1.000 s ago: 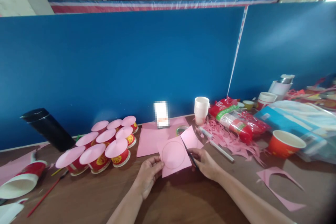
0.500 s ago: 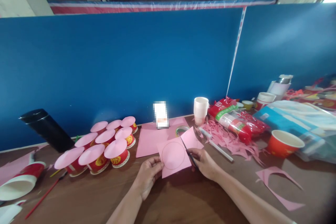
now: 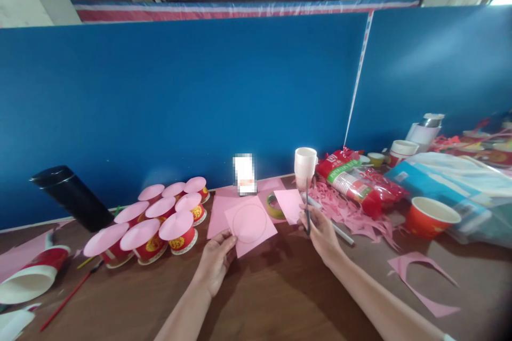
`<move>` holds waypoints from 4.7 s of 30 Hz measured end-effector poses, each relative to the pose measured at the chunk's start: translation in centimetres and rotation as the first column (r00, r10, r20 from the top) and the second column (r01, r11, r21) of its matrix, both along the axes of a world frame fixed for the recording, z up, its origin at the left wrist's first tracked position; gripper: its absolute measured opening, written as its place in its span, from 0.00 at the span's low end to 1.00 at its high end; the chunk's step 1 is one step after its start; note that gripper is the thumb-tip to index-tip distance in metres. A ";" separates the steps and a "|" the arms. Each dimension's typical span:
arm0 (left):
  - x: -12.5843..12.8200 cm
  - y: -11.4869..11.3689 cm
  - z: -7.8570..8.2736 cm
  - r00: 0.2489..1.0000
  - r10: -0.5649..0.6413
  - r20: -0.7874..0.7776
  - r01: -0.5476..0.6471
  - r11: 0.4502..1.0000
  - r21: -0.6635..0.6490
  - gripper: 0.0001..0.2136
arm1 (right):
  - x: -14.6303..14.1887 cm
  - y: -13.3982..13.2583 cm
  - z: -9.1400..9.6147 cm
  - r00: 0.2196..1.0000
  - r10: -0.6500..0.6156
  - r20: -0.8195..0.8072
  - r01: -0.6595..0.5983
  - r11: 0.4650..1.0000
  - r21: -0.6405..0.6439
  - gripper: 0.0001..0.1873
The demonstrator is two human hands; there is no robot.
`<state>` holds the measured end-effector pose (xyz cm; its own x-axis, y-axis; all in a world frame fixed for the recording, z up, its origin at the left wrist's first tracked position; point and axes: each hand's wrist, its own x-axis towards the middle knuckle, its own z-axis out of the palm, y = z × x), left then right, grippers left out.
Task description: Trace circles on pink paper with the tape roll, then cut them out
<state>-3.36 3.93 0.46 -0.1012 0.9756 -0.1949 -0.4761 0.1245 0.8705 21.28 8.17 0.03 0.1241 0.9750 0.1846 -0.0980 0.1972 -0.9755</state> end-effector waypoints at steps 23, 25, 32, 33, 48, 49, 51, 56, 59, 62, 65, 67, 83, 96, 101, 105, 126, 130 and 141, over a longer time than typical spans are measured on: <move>-1.6 0.7 -0.3 0.985 0.173 -0.027 -0.173 0.985 -0.004 0.12 | -0.6 -2.0 0.2 0.820 0.034 0.572 -0.167 0.969 0.182 0.17; -1.6 0.7 -0.3 0.986 0.164 -0.037 -0.164 0.986 -0.007 0.11 | -0.8 -1.9 0.0 0.825 0.069 0.561 -0.185 0.971 0.153 0.16; -0.8 0.0 0.3 0.999 0.033 0.023 -0.034 0.999 0.030 0.12 | -1.5 -1.2 -0.4 0.924 0.209 0.321 -0.239 0.969 0.059 0.14; -0.7 -0.1 0.4 0.999 0.010 0.040 -0.012 0.999 0.040 0.12 | -1.6 -1.1 -0.4 0.933 0.223 0.283 -0.247 0.968 0.050 0.14; 0.7 -0.3 0.0 0.997 -0.070 0.036 0.069 0.997 0.032 0.15 | -1.6 -0.8 -0.8 0.942 0.311 0.125 -0.315 0.949 0.013 0.16; 0.7 -0.4 0.0 0.995 -0.069 0.066 0.066 0.997 0.050 0.15 | -1.6 -0.8 -0.9 0.938 0.328 0.109 -0.331 0.944 0.007 0.16; 0.7 -0.4 -0.1 0.991 -0.073 0.113 0.064 0.995 0.077 0.15 | -1.6 -0.9 -0.9 0.925 0.376 0.050 -0.376 0.927 -0.004 0.15; 0.7 -0.5 -0.3 0.998 -0.042 0.042 0.040 0.998 0.046 0.15 | -1.3 -1.2 -0.3 0.901 0.433 -0.024 -0.433 0.901 -0.006 0.16; 0.8 -0.4 -0.3 1.000 -0.030 -0.007 0.030 0.999 0.028 0.16 | -1.2 -1.2 0.0 0.905 0.425 -0.012 -0.425 0.905 -0.008 0.16; 0.9 -0.3 -0.2 0.999 -0.037 -0.026 0.037 0.999 0.025 0.17 | -1.4 -1.1 -0.3 0.909 0.417 0.006 -0.417 0.909 -0.009 0.17; 1.0 -0.3 -0.4 0.997 -0.047 -0.067 0.048 0.999 0.021 0.16 | -1.8 -1.0 -0.8 0.916 0.397 0.061 -0.398 0.918 0.001 0.17; 1.1 -0.3 -0.6 0.990 -0.053 -0.129 0.057 0.998 0.025 0.16 | -1.8 -1.0 -0.8 0.924 0.365 0.116 -0.370 0.929 0.023 0.16; 2.2 -0.4 0.3 0.842 -0.172 -0.510 0.171 0.984 -0.049 0.18 | 10.2 3.4 2.2 0.702 -0.485 0.521 0.548 0.836 0.039 0.21; 12.4 3.9 0.2 0.733 -0.192 -0.653 0.245 0.969 -0.010 0.18 | 7.1 2.3 1.3 0.454 -0.656 0.603 0.450 0.753 0.481 0.23; 15.0 5.6 -0.1 0.774 -0.143 -0.617 0.168 0.986 -0.018 0.11 | 5.9 2.1 0.7 0.550 -0.586 0.596 0.371 0.810 0.454 0.22; 14.0 5.5 0.3 0.789 -0.063 -0.611 0.111 0.993 0.041 0.08 | 5.5 1.9 0.8 0.684 -0.487 0.543 0.352 0.873 0.339 0.21; 4.9 -1.1 1.1 0.964 -0.122 -0.237 0.127 0.992 0.007 0.16 | -1.5 -0.6 0.7 0.975 0.218 -0.035 -0.221 0.973 -0.075 0.19; 4.6 -1.3 1.0 0.959 -0.171 -0.226 0.179 0.984 0.013 0.17 | -1.8 -0.1 1.0 0.972 0.204 -0.117 -0.216 0.970 -0.107 0.18; 4.1 -1.8 0.7 0.981 -0.193 0.009 0.191 0.976 0.104 0.14 | -3.7 0.9 0.3 0.964 0.166 -0.210 -0.185 0.980 -0.072 0.24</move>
